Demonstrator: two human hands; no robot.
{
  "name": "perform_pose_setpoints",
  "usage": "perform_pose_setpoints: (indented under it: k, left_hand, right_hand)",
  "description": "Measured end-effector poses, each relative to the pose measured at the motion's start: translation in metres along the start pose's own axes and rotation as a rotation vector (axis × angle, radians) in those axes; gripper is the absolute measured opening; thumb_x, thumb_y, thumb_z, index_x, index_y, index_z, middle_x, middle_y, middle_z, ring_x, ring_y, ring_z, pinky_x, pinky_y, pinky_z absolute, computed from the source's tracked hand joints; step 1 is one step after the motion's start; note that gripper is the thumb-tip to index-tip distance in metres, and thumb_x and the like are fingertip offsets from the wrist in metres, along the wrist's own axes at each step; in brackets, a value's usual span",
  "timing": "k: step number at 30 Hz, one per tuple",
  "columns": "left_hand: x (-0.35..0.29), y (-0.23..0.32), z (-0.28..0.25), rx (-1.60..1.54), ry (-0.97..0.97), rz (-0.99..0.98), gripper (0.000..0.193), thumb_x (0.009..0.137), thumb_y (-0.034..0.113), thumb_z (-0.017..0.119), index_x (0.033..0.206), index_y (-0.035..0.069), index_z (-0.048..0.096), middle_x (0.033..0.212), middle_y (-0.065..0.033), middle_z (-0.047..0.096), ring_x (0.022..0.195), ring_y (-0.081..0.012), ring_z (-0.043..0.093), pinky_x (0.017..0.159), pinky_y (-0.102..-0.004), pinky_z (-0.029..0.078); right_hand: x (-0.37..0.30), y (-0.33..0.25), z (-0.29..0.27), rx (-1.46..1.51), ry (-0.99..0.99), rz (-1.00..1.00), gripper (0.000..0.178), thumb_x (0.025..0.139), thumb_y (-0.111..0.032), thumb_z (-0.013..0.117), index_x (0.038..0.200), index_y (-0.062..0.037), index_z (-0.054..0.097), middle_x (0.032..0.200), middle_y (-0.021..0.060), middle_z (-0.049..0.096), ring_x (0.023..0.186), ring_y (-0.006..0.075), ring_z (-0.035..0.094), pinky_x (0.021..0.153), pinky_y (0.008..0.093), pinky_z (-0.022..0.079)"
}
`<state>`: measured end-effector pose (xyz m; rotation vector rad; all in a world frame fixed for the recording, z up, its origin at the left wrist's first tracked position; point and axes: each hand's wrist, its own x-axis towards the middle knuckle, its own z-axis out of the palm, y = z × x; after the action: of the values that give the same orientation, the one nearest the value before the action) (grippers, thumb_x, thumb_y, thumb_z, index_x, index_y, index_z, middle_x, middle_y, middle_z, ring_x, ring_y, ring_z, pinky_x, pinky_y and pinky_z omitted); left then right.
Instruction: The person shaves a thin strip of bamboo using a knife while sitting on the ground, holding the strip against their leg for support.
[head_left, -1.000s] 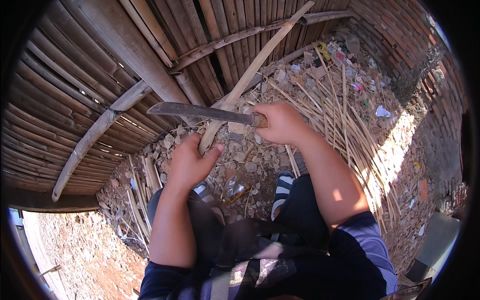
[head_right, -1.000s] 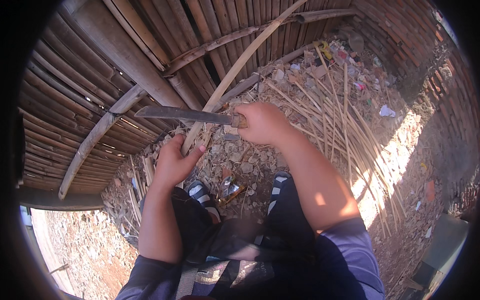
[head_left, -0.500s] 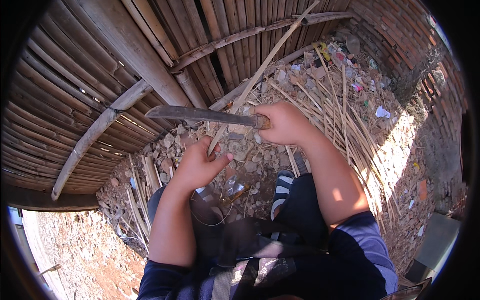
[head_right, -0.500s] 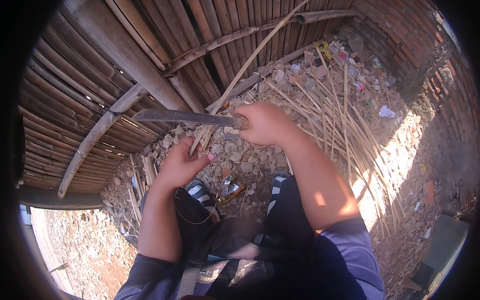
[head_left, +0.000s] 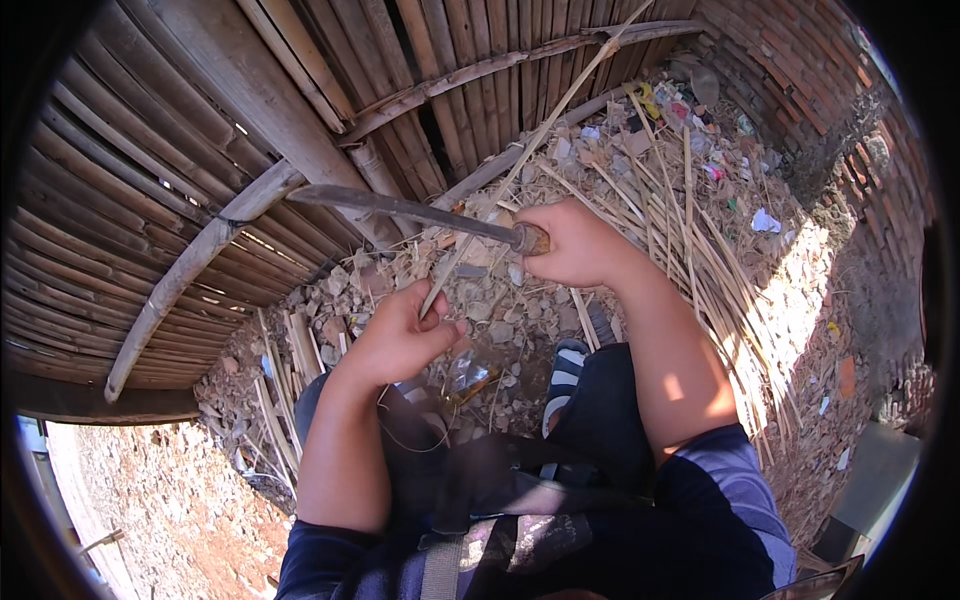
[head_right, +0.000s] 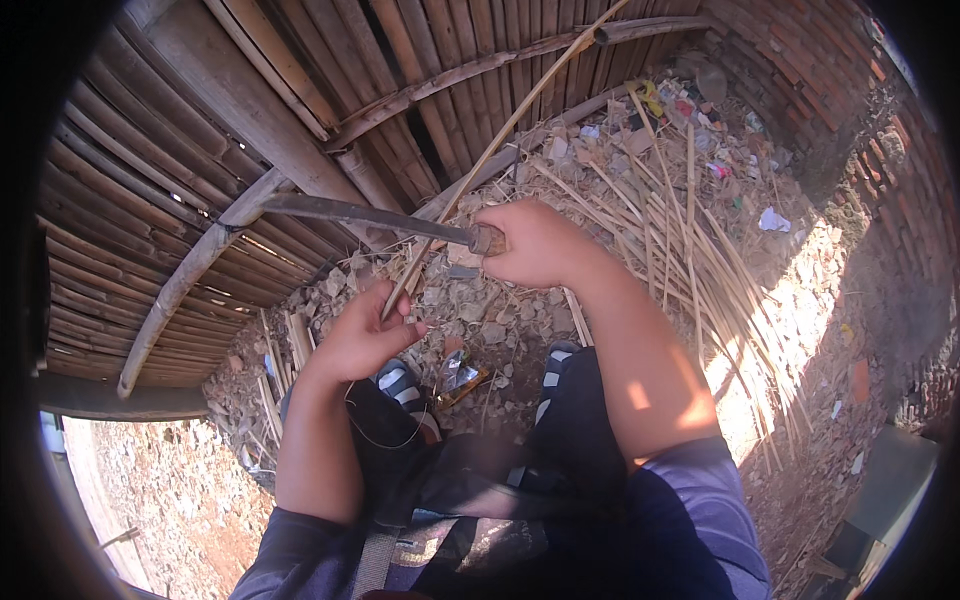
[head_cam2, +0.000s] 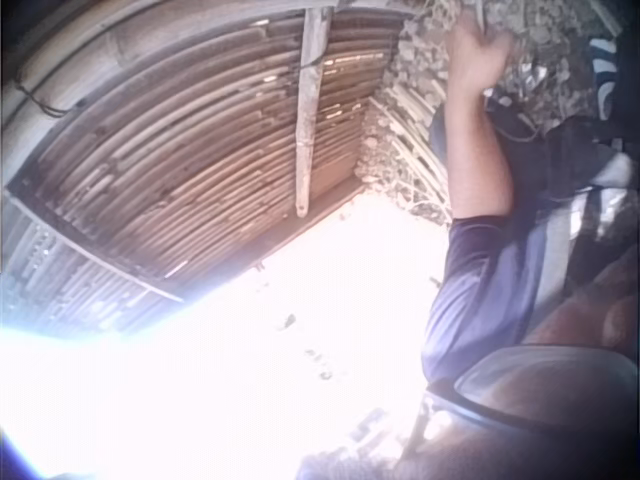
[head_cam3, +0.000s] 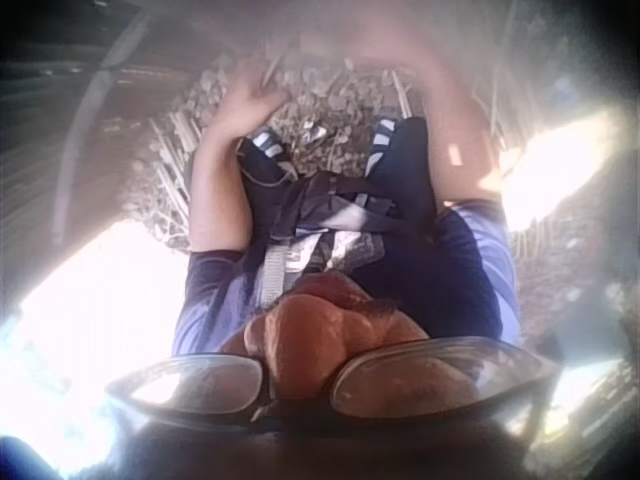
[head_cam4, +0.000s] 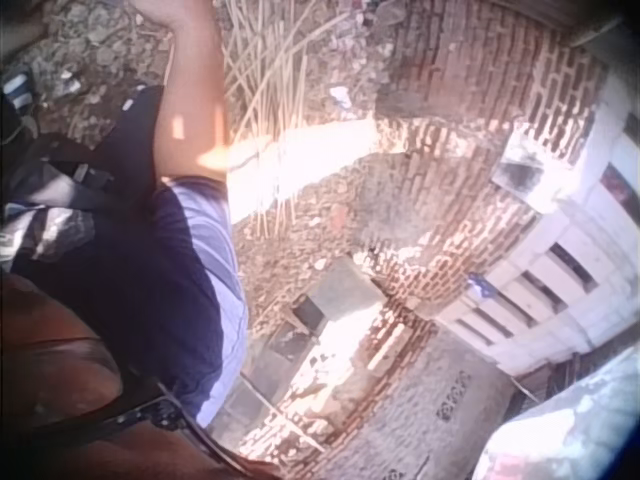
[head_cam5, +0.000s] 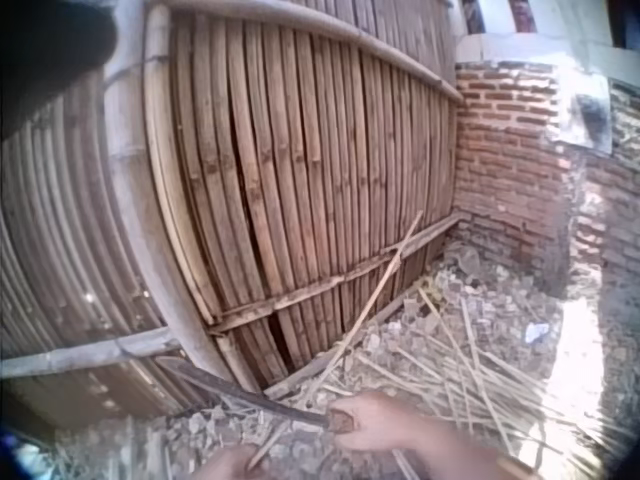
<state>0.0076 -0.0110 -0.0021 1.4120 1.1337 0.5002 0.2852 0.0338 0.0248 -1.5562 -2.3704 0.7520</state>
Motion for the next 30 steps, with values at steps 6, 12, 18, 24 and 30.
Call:
perform_pose_setpoints:
  k: [6,12,18,24,30]
  left_hand:
    - [0.007,-0.001,0.004,0.12,-0.028,-0.038,0.029,0.089,0.011,0.078,0.098,0.007,0.051,0.082,0.0054,0.048,0.074,-0.0035,0.046,0.061,-0.0224,0.038]
    - [0.008,-0.015,0.005,0.198,0.083,0.061,0.028,0.085,0.014,0.079,0.095,0.003,0.055,0.071,0.0011,0.053,0.065,-0.007,0.048,0.057,-0.0273,0.041]
    - [0.005,-0.003,0.002,0.212,0.073,0.04,0.026,0.085,0.01,0.076,0.096,0.002,0.055,0.072,-0.0007,0.053,0.066,-0.0093,0.05,0.059,-0.0285,0.043]
    - [0.01,-0.008,0.003,0.324,0.149,0.051,0.028,0.085,0.014,0.078,0.097,0.001,0.056,0.072,-0.0014,0.054,0.066,-0.0101,0.05,0.059,-0.0292,0.043]
    - [0.007,0.0,0.004,0.28,0.109,0.071,0.03,0.086,0.017,0.079,0.097,0.0,0.056,0.072,-0.0023,0.054,0.065,-0.0095,0.051,0.058,-0.0288,0.044]
  right_hand:
    - [0.0,0.034,-0.006,0.282,0.205,0.278,0.048,0.076,-0.022,0.071,0.121,-0.0038,0.069,0.087,0.019,0.072,0.084,0.0332,0.072,0.076,0.0431,0.055]
    - [-0.001,-0.006,0.0,-0.071,0.034,-0.003,0.039,0.079,-0.016,0.072,0.114,0.0002,0.068,0.08,0.0112,0.07,0.075,0.0231,0.066,0.074,0.0398,0.053]
    - [0.009,0.055,-0.003,0.378,0.243,0.294,0.042,0.079,-0.017,0.07,0.118,-0.0028,0.068,0.075,0.0103,0.068,0.068,0.0176,0.066,0.063,0.0348,0.051]
    - [0.006,0.006,0.005,-0.06,0.021,0.085,0.035,0.073,-0.022,0.072,0.106,-0.0092,0.071,0.094,0.021,0.072,0.093,0.0414,0.069,0.082,0.0502,0.054]
    - [0.002,0.022,0.004,0.076,0.117,0.08,0.035,0.074,-0.025,0.074,0.107,-0.0105,0.072,0.092,0.0198,0.072,0.092,0.0406,0.069,0.081,0.0501,0.055]
